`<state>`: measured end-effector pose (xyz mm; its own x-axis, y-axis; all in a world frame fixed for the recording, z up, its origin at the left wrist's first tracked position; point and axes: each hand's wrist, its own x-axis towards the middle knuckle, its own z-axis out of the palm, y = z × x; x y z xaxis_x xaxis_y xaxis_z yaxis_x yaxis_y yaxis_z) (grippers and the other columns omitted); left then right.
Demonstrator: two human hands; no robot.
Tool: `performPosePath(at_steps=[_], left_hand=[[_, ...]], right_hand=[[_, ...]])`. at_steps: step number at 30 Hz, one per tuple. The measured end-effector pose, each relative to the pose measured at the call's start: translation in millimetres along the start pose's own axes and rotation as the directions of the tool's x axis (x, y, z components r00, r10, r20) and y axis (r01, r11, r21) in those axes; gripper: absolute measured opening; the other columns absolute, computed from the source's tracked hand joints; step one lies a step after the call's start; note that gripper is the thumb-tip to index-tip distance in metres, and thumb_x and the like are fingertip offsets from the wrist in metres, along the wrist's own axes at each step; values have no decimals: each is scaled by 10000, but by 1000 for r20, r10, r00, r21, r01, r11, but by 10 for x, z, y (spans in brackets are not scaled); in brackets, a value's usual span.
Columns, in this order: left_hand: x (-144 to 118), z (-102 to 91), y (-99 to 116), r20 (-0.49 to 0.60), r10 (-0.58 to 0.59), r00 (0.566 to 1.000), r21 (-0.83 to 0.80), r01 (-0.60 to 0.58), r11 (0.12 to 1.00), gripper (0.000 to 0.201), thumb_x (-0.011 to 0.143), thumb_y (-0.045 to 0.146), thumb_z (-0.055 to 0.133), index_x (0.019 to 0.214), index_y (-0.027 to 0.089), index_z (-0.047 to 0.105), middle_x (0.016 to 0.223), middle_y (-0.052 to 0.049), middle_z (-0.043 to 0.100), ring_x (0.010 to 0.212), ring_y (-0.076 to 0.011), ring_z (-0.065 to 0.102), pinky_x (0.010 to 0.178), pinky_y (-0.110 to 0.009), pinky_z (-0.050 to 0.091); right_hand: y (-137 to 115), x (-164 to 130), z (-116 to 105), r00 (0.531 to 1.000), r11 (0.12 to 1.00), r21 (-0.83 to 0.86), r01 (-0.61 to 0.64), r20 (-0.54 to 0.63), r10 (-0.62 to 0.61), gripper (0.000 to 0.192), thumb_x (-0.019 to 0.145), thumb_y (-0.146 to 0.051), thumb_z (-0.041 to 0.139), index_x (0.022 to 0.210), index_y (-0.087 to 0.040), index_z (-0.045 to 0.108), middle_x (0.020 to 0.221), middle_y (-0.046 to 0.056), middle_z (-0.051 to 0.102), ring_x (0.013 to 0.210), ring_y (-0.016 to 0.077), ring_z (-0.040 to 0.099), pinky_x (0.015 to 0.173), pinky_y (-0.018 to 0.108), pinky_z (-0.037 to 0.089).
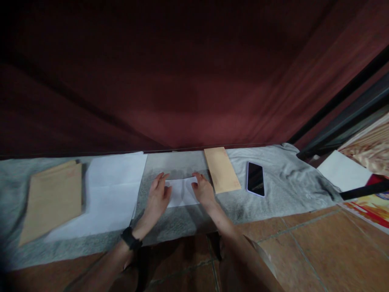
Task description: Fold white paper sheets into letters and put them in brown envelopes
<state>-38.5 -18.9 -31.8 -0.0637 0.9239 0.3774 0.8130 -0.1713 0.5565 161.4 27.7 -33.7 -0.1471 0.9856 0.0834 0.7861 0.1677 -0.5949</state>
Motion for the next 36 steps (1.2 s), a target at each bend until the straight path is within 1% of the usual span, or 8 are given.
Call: performPosePath(at_steps=[3,7,12,15,18,28,31,36], left_hand=[[-181,89,149,147,168,975,150,-190,970,501,987,305,437,1458,136,458,1577,-171,416,1489,-303,346,1183,-514,364],[-351,175,248,245,193,950,288,-261,921,583,1002,405,423,1507,114,407,1604,-180,380,1511,-307,308,1216,-531,306],[-368,216,240,234,159,959,358,-237,903,600,997,362,405,1525,77,379,1608,-201,357,1527,-292,265,1237,-519,263],[-358,263,186,227,142,963,364,-219,905,591,980,274,381,1528,54,363,1605,-214,350,1533,-290,238,1232,-522,276],[-345,280,109,220,114,969,353,-188,917,587,961,200,343,1528,50,360,1598,-207,365,1528,-274,251,1228,-503,295],[-330,60,-80,187,30,982,300,-86,950,603,989,325,350,1521,41,372,1598,-210,364,1513,-300,297,1229,-513,282],[-312,-20,-106,185,13,983,290,-67,955,591,991,330,348,1494,27,415,1567,-225,411,1492,-318,345,1224,-535,278],[-217,-148,-101,181,-56,982,164,26,986,533,949,283,438,1435,76,506,1455,-207,564,1367,-331,513,1143,-527,403]], right_hand=[[-36,-19,-21,1000,998,-55,5,10,-4,425,895,-134,581,1309,-225,597,1210,74,710,1036,222,703,913,314,539],[-93,-37,-58,999,993,-119,15,-34,-20,409,924,-137,533,1325,-186,595,1211,116,684,1030,237,695,927,343,543],[-214,-97,24,968,974,-63,216,-116,-222,384,991,-194,447,1338,-165,610,1358,145,605,1293,247,556,1097,403,470],[-292,-182,164,949,949,7,314,-31,-314,406,1040,-279,404,1376,-148,591,1441,130,573,1364,215,504,1154,392,427],[-312,-274,270,927,926,-57,374,58,-371,466,1063,-335,367,1452,-135,526,1510,117,523,1432,215,435,1219,418,336],[-105,-370,255,921,863,-331,382,63,-383,557,1042,-364,457,1553,-159,375,1614,110,353,1503,241,320,1241,468,257],[-95,-378,235,932,868,-348,354,59,-356,578,1045,-391,446,1556,-134,364,1616,124,344,1507,249,312,1243,459,248],[-97,-380,218,938,873,-348,340,64,-340,599,1047,-419,436,1562,-125,350,1620,123,330,1512,259,297,1243,467,247]])
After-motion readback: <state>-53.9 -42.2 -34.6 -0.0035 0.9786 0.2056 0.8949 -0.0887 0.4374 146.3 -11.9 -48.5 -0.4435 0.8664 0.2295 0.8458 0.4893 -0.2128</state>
